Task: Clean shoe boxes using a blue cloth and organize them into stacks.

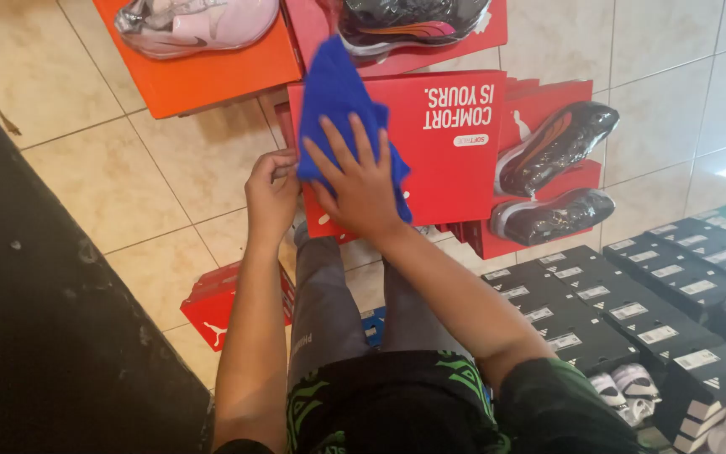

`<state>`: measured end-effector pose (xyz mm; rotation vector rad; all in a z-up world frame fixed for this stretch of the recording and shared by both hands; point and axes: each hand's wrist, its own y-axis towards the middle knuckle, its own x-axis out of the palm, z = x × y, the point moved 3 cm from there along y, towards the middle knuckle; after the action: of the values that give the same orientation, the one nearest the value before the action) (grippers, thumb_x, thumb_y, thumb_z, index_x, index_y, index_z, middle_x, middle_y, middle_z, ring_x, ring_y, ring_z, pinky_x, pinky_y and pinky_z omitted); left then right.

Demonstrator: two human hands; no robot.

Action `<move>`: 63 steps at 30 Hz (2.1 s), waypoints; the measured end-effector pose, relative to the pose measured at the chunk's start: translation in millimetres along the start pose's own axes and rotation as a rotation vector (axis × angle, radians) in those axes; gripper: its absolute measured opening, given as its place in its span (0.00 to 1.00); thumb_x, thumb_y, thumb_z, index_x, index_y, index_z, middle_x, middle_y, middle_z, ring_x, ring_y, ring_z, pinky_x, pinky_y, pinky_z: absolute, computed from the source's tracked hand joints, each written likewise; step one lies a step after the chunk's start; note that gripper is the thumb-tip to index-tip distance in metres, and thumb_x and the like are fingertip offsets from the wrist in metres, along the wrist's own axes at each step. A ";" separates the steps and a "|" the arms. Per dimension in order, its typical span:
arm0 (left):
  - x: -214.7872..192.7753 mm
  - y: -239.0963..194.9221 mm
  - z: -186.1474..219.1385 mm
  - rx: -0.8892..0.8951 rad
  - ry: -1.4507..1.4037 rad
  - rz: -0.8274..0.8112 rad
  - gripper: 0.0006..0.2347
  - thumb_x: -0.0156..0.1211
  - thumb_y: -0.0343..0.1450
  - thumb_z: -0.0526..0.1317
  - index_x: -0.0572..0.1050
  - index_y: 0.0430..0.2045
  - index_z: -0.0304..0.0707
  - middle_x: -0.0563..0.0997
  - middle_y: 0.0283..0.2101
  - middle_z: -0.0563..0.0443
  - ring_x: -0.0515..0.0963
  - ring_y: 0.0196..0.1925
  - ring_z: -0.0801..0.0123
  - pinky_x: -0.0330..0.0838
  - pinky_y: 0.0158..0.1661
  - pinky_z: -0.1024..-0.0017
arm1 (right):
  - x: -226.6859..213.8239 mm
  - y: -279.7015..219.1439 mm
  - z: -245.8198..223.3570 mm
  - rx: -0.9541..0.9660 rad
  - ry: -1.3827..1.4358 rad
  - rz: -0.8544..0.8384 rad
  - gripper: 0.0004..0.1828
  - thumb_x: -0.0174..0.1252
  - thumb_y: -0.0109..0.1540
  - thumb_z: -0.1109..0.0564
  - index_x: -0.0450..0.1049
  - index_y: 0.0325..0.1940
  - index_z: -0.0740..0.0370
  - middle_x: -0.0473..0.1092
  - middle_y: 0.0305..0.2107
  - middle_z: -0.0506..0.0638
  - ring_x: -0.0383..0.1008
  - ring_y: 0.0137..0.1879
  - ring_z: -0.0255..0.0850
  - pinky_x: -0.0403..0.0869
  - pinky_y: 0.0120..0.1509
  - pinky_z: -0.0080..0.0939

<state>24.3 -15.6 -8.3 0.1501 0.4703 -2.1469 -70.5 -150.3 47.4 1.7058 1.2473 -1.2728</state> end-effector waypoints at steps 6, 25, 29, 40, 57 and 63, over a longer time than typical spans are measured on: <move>-2.9 -1.2 -1.8 -0.093 -0.131 -0.044 0.04 0.66 0.73 0.31 0.79 0.38 0.29 0.82 0.48 0.35 0.87 0.43 0.55 0.79 0.42 0.67 | -13.0 -80.1 72.7 0.088 -0.030 -0.090 0.38 0.56 0.60 0.34 0.64 0.75 0.31 0.51 0.77 0.47 0.39 0.81 0.61 0.41 0.76 0.73; 0.9 -3.3 -30.2 -0.331 -0.361 -0.046 0.12 0.68 0.72 0.35 0.78 0.50 0.38 0.79 0.49 0.42 0.85 0.45 0.66 0.85 0.36 0.70 | 8.3 -72.3 -7.2 0.205 0.116 -0.154 0.43 0.54 0.62 0.41 0.53 0.81 0.46 0.41 0.79 0.52 0.30 0.83 0.65 0.35 0.78 0.76; -1.6 1.9 -23.5 -0.363 -0.425 -0.065 0.14 0.71 0.71 0.37 0.77 0.49 0.37 0.79 0.48 0.45 0.84 0.43 0.70 0.85 0.36 0.71 | 4.2 -31.9 12.8 0.260 0.010 -0.115 0.42 0.57 0.63 0.39 0.54 0.81 0.43 0.43 0.79 0.53 0.33 0.82 0.66 0.38 0.77 0.77; -4.6 4.2 -31.3 -0.264 -0.331 -0.086 0.14 0.74 0.69 0.36 0.79 0.46 0.35 0.82 0.44 0.42 0.86 0.44 0.68 0.84 0.41 0.74 | 12.5 -80.3 -22.6 0.042 0.091 -0.058 0.39 0.57 0.57 0.38 0.64 0.75 0.37 0.54 0.76 0.45 0.43 0.82 0.59 0.41 0.78 0.74; -0.5 -0.5 -19.1 -0.222 -0.229 -0.007 0.10 0.67 0.72 0.32 0.80 0.47 0.33 0.81 0.46 0.36 0.85 0.45 0.61 0.83 0.37 0.70 | -13.3 -24.6 27.8 -0.116 0.037 -0.129 0.42 0.60 0.56 0.40 0.64 0.75 0.42 0.54 0.76 0.45 0.47 0.81 0.57 0.43 0.78 0.73; -0.3 -2.6 18.4 -0.027 -0.177 -0.035 0.15 0.65 0.73 0.28 0.79 0.55 0.38 0.79 0.47 0.37 0.85 0.47 0.56 0.81 0.44 0.63 | -43.1 -65.1 148.9 0.189 -0.087 -0.059 0.42 0.56 0.62 0.39 0.59 0.80 0.47 0.48 0.77 0.51 0.37 0.80 0.62 0.41 0.76 0.72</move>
<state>23.6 -21.0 9.5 -0.0632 0.4006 -2.1636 -182.6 -275.6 44.9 1.7341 1.1647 -1.5250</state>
